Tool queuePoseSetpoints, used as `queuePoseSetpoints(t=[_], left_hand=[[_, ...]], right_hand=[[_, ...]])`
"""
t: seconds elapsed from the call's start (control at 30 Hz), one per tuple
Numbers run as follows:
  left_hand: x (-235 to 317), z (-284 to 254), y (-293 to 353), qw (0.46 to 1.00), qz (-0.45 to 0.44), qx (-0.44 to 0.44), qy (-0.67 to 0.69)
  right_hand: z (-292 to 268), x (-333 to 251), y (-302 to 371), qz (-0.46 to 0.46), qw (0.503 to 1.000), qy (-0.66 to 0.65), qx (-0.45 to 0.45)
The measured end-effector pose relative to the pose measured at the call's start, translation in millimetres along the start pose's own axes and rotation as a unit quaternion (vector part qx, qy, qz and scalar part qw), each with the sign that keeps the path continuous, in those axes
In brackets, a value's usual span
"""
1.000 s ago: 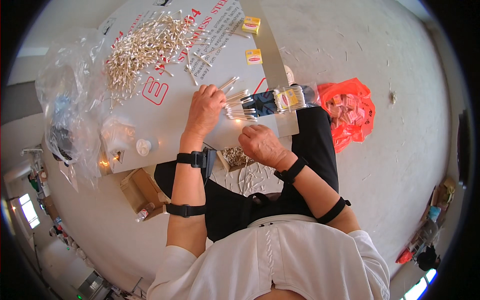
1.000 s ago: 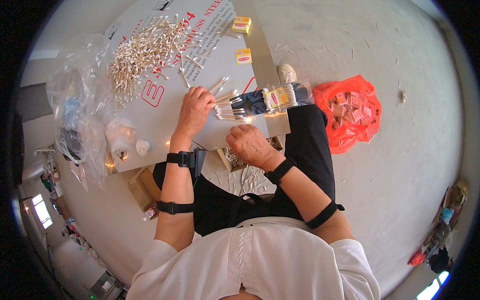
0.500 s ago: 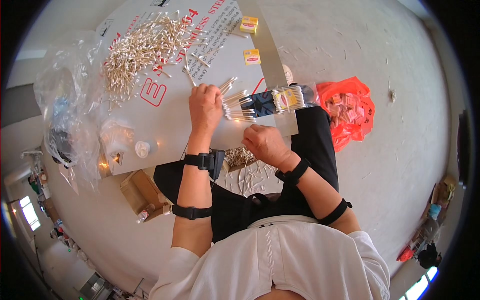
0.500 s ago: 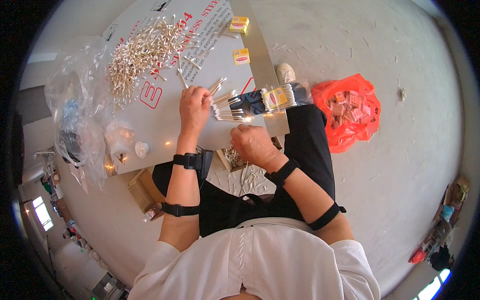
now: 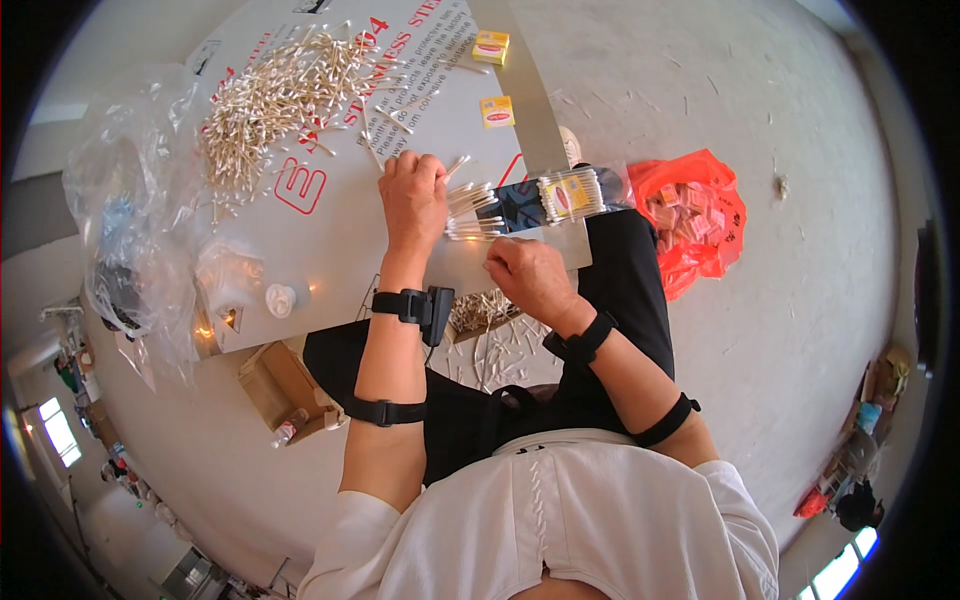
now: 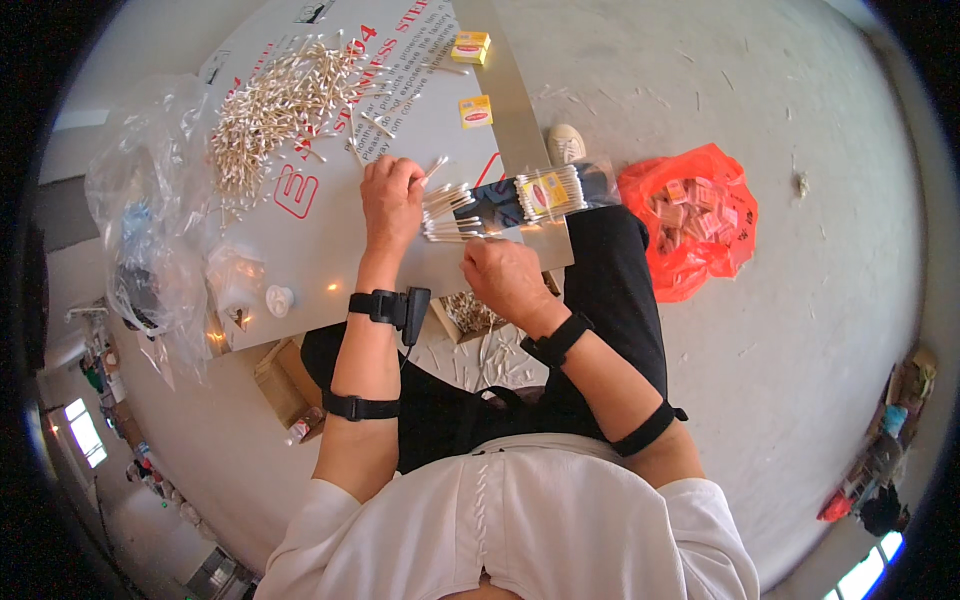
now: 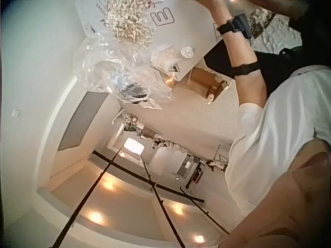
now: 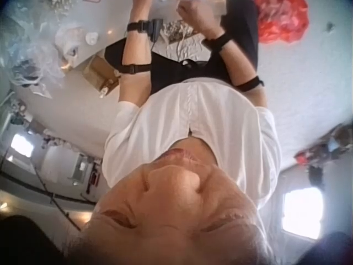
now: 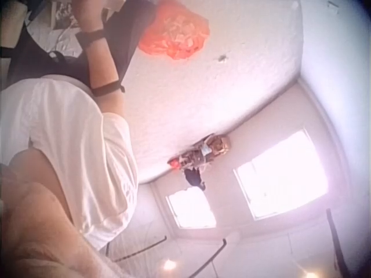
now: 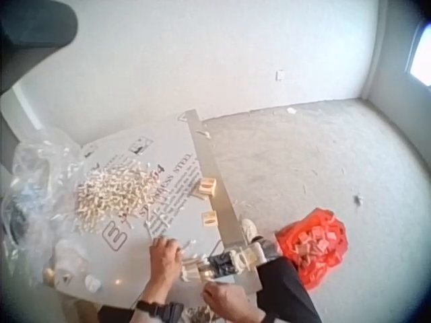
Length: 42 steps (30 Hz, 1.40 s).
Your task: Manually organizing and packing bulk cotton swabs into small plastic bags at a manufacturing workbench.
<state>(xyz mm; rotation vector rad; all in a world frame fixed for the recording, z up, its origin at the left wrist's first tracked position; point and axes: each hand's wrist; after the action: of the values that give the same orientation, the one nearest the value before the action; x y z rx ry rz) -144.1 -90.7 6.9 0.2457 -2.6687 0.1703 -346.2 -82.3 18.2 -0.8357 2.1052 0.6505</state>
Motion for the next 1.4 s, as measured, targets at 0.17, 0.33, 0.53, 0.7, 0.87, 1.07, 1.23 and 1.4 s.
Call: queuePoseSetpoints(t=[0.17, 0.33, 0.53, 0.7, 0.87, 1.07, 1.23, 1.4], left_hand=[[7.3, -0.3, 15.6, 1.000, 0.027, -0.004, 0.003], [17.2, -0.1, 32.5, 0.998, 0.051, 0.023, 0.002], [50.5, 6.1, 68.0, 0.990, 0.026, -0.113, -0.078], [49.4, 12.2, 64.3, 0.990, 0.034, -0.084, -0.112], [42.3, 13.9, 73.7, 0.994, 0.022, -0.081, -0.064], [16.8, 16.0, 55.3, 0.929, -0.048, 0.150, 0.334], [18.4, 22.0, 38.0, 0.864, -0.070, 0.161, 0.472], [30.1, 27.2, 35.5, 0.843, -0.040, 0.151, 0.515]], right_hand=[[0.2, -1.5, -1.6, 0.022, 1.000, 0.006, 0.002], [3.5, 6.0, -1.3, 0.005, 0.997, -0.056, 0.054], [-1.1, 3.7, 3.1, 0.048, 0.953, -0.227, 0.197], [2.0, 3.9, 3.0, 0.037, 0.942, -0.258, 0.213], [9.7, 8.3, -7.6, -0.053, 0.933, -0.250, 0.253], [17.2, 6.4, -44.2, -0.099, 0.919, -0.282, 0.258], [15.1, 5.5, -67.0, -0.096, 0.924, -0.279, 0.245], [16.3, 5.8, -70.2, -0.107, 0.922, -0.305, 0.214]])
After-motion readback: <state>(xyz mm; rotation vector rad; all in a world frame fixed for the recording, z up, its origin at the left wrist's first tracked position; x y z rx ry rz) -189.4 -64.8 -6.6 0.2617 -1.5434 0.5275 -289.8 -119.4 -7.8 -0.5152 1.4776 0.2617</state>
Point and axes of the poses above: each hand's wrist, its own y-axis away from the middle knuckle, its own z-axis out of the palm, x = y × z, and after that the axes turned 9 degrees about -x, right-handed
